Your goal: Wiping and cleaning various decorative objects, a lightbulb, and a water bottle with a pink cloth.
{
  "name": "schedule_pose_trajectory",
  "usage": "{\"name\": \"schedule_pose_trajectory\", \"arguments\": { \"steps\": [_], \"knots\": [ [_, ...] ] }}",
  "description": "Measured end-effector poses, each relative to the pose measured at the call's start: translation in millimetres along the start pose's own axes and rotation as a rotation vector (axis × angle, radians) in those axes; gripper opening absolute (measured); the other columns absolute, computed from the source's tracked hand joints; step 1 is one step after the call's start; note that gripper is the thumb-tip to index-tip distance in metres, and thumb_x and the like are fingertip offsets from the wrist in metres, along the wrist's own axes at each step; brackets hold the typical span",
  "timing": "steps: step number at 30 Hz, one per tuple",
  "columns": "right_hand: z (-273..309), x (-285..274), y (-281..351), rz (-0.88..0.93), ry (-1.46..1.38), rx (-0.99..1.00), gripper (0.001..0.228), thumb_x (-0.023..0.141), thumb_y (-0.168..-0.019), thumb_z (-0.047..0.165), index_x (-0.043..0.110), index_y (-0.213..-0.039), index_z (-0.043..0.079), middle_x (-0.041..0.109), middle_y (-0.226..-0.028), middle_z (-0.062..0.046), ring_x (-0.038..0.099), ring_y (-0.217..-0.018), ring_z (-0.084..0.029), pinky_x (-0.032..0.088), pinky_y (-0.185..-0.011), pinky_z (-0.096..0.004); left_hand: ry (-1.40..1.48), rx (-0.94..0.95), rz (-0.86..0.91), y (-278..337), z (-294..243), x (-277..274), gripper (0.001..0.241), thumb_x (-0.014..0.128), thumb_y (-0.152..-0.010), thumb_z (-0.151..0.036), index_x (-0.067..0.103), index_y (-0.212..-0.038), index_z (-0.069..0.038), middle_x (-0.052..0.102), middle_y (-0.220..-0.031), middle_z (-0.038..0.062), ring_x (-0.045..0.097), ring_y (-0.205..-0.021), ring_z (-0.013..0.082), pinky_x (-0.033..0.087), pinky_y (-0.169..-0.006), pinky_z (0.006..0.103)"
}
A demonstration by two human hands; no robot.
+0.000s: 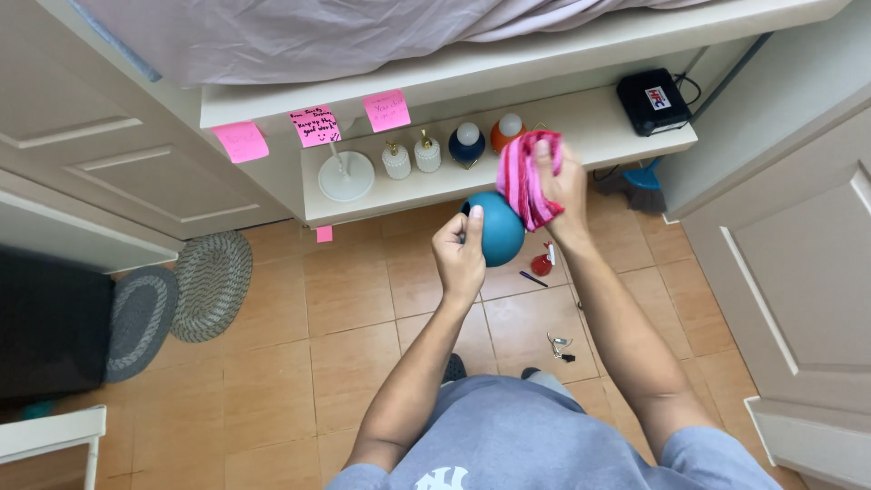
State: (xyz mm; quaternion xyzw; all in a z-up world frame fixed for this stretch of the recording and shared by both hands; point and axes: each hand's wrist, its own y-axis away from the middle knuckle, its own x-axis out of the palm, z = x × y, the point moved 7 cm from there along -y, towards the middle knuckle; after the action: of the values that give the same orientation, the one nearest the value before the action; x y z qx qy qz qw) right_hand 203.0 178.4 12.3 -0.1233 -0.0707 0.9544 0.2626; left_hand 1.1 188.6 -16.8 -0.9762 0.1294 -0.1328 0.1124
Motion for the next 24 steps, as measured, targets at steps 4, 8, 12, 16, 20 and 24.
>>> {"name": "schedule_pose_trajectory", "arguments": {
  "steps": [4,8,12,16,20,24],
  "knots": [
    [53,-35,10,-0.465,0.495,-0.531,0.064,0.039,-0.12,0.048,0.058,-0.134,-0.011,0.058,-0.119,-0.021,0.051,-0.113,-0.028,0.044,-0.097,-0.043,-0.014,-0.001,0.003,-5,-5,-12,0.052,0.063,-0.106,-0.028,0.038,-0.064,-0.008,0.038,-0.062,-0.007,0.032,-0.062,0.0039,0.028,-0.054,0.0268],
    [85,-52,22,-0.595,0.486,-0.456,0.068,0.043,-0.117,0.049,0.052,-0.15,-0.011,0.046,-0.107,-0.014,0.051,-0.101,-0.024,0.048,-0.091,-0.039,-0.051,-0.002,0.028,-3,-6,-9,0.052,0.064,-0.105,-0.028,0.038,-0.064,-0.008,0.039,-0.061,-0.006,0.032,-0.062,0.0043,0.029,-0.054,0.0276],
    [116,-27,59,-0.386,0.364,-0.431,0.055,0.048,-0.116,0.046,0.062,-0.131,-0.004,0.055,-0.105,-0.009,0.056,-0.095,-0.021,0.046,-0.086,-0.038,-0.076,0.0,0.015,-4,3,-5,0.053,0.065,-0.105,-0.029,0.041,-0.065,-0.006,0.04,-0.061,-0.005,0.034,-0.062,0.0051,0.03,-0.054,0.0282],
    [120,19,101,0.033,0.603,-0.527,0.051,0.064,-0.091,0.048,0.07,-0.115,0.004,0.059,-0.112,-0.014,0.055,-0.104,-0.031,0.044,-0.094,-0.047,-0.004,0.079,0.014,-18,1,-4,0.038,0.068,-0.101,-0.038,0.066,-0.088,-0.003,0.064,-0.079,0.001,0.059,-0.073,0.009,0.049,-0.066,0.0281],
    [166,26,108,-0.018,0.352,-0.657,0.072,0.074,-0.087,0.051,0.056,-0.125,-0.007,0.038,-0.146,-0.032,0.037,-0.137,-0.045,0.032,-0.111,-0.056,-0.161,0.209,0.023,-13,1,12,0.034,0.069,-0.097,-0.039,0.077,-0.098,-0.005,0.076,-0.088,0.007,0.071,-0.086,0.0191,0.05,-0.091,0.0365],
    [141,16,98,0.06,0.371,-0.63,0.066,0.08,-0.082,0.04,0.065,-0.128,-0.004,0.054,-0.141,-0.025,0.051,-0.134,-0.041,0.04,-0.113,-0.048,-0.306,0.469,0.045,9,-53,37,0.028,0.074,-0.089,-0.029,0.077,-0.103,-0.005,0.077,-0.098,0.01,0.07,-0.102,0.0289,0.043,-0.108,0.043]
  ]
}}
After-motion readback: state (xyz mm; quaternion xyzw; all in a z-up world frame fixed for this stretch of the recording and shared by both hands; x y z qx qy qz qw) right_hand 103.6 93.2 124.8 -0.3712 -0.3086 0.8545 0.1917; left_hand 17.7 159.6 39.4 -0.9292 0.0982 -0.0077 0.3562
